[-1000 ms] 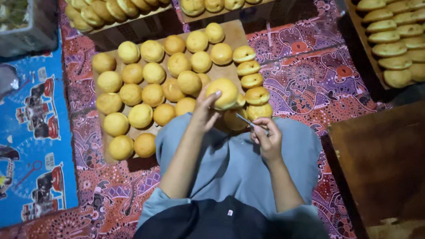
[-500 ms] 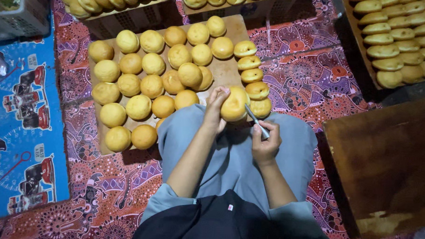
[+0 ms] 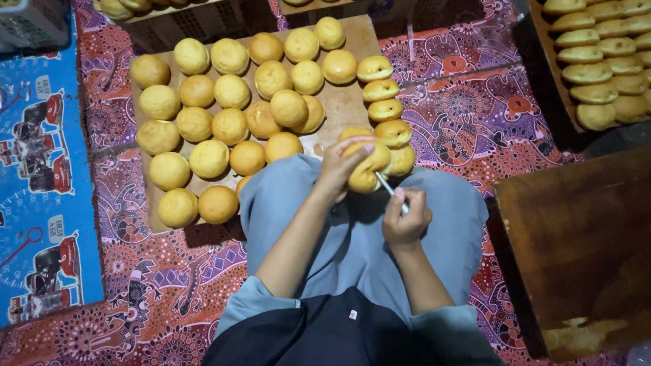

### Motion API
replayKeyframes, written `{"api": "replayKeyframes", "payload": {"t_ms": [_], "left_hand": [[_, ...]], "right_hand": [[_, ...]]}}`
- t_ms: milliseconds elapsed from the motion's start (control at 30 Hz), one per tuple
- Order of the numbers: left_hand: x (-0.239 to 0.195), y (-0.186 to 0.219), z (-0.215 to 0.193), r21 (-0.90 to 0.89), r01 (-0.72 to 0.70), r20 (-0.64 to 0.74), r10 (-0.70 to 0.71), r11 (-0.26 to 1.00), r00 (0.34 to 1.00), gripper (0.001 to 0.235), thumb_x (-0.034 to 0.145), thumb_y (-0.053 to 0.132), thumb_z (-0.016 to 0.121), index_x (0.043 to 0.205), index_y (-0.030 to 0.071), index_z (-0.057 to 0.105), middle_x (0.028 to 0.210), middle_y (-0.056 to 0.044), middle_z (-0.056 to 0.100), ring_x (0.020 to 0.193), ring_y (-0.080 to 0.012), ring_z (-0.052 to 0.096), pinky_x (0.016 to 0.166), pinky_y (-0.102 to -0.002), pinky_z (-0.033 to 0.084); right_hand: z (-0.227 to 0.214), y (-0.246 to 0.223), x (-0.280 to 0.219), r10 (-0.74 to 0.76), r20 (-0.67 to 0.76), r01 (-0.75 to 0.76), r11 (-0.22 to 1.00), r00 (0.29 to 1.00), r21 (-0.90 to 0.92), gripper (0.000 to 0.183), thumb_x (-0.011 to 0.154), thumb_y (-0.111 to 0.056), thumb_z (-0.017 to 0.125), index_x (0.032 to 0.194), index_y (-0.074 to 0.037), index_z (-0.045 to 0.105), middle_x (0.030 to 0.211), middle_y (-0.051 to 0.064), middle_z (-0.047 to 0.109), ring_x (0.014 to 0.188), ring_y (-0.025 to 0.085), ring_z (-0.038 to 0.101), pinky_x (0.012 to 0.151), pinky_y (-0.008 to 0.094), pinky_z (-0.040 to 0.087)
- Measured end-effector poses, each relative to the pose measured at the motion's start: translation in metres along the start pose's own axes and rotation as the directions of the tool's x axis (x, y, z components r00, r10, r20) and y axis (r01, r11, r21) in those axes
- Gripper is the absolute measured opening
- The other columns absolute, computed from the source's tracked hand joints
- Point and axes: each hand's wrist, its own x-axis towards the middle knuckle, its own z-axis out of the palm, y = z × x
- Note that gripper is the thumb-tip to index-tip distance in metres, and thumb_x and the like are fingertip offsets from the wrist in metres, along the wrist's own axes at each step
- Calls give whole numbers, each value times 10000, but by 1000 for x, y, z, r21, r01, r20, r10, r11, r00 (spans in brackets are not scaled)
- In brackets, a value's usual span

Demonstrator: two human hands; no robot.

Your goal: The person sits on the floor and uses a small metal tool to hollow out round yellow buns. They pick up each bun, insert the tool to remove the center, and place the hollowed buns in a separate pile on the wooden board.

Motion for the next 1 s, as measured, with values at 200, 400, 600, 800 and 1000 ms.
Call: {"api": "replayKeyframes", "payload": {"t_ms": [200, 400, 600, 800, 1000], "left_hand": [[-5, -6, 12, 42, 106, 105, -109, 994, 988, 299, 931, 165, 754, 1166, -17, 722, 1065, -110, 731, 930, -166, 707, 818, -313, 597], [3, -7, 5, 0, 82, 60, -81, 997, 995, 337, 959, 204, 724, 1193, -38, 708, 1088, -103, 740, 960, -156, 716, 853, -301, 599], [3, -19, 6, 19, 134, 140, -135, 991, 981, 343, 995, 231, 697, 1185, -54, 709, 1071, -103, 742, 953, -160, 715, 833, -299, 593], [-4, -25, 14, -115, 97, 97, -86, 989, 992, 323, 992, 230, 704, 1179, -33, 703, 1038, -87, 740, 902, -148, 717, 801, -304, 599], [-2, -26, 8, -44, 123, 65, -120, 991, 991, 306, 955, 197, 746, 1138, -46, 724, 1025, -99, 753, 878, -153, 726, 776, -305, 600]], "right_hand": [[5, -2, 26, -7, 75, 10, 999, 997, -48, 162, 1031, -119, 634, 903, -35, 582, 744, 150, 672, 650, 358, 682, 609, 444, 521], [-7, -7, 33, 77, 50, -77, 997, 996, -9, 192, 1036, -122, 630, 871, -25, 623, 716, 155, 649, 605, 320, 663, 587, 415, 502], [-2, -2, 32, -21, 70, 27, 996, 997, -86, 182, 1008, -106, 669, 843, -37, 637, 673, 157, 628, 579, 327, 640, 566, 434, 477], [0, 3, 22, -75, -190, 43, 985, 979, -169, 150, 1032, -85, 649, 897, -20, 651, 716, 167, 654, 593, 339, 635, 570, 439, 481], [4, 25, 33, 196, 232, -246, 946, 953, 209, 235, 1034, -154, 673, 865, 9, 682, 748, 63, 658, 692, 144, 599, 645, 314, 486]]}}
